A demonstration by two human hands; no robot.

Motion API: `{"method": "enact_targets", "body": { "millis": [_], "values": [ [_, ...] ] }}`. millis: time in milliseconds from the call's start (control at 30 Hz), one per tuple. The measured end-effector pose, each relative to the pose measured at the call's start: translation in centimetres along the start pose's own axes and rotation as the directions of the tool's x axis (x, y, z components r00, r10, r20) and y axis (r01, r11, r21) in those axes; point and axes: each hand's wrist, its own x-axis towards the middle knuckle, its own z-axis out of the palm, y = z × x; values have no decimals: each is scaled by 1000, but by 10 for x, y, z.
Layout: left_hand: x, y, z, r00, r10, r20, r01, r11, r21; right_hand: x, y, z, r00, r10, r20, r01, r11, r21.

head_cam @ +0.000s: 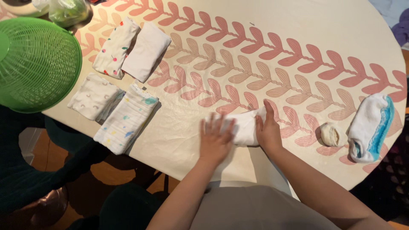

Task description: The person folds infant clothes and cloth diapers on a table, smoothing and stacking them before placing them into a laundry basket.

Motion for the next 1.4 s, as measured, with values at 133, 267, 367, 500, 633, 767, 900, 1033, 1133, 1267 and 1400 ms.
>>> {"method": "enact_targets", "body": {
  "millis": [133,267,367,500,633,767,900,1033,1133,1267,1400],
  "values": [
    [-1,11,9,991,-59,124,67,996,-65,5,10,-9,952,-269,-148,270,963,-14],
    [-6,10,14,983,-72,167,77,997,-26,-3,45,-17,983,72,-171,12,895,446],
    [-3,8,13,975,-107,194,122,990,-67,-56,73,-17,998,50,30,-58,768,638],
    [-2,7,13,958,-117,261,151,981,-117,-70,65,25,769,419,482,-603,226,766],
    [-1,2,10,945,-150,292,218,952,-216,-31,37,63,831,382,404,-497,184,848],
    [9,-32,-17,906,-170,388,329,860,-391,-12,-32,68,936,265,231,-325,404,855],
    [36,-108,-53,936,-225,271,349,703,-619,-9,-107,63,948,104,301,-308,532,789],
    [56,-185,-82,794,-3,607,607,39,-794,-16,-173,80,930,-48,365,-252,639,727],
    [57,-214,-93,769,32,639,639,-91,-764,-23,-211,91,958,-62,280,-191,589,785],
    [56,-220,-97,858,-12,513,511,-77,-856,-17,-223,96,965,-11,260,-189,656,730],
    [63,-214,-107,956,-4,294,294,-36,-955,1,-198,104,983,-53,174,-92,681,726]
  ]
}}
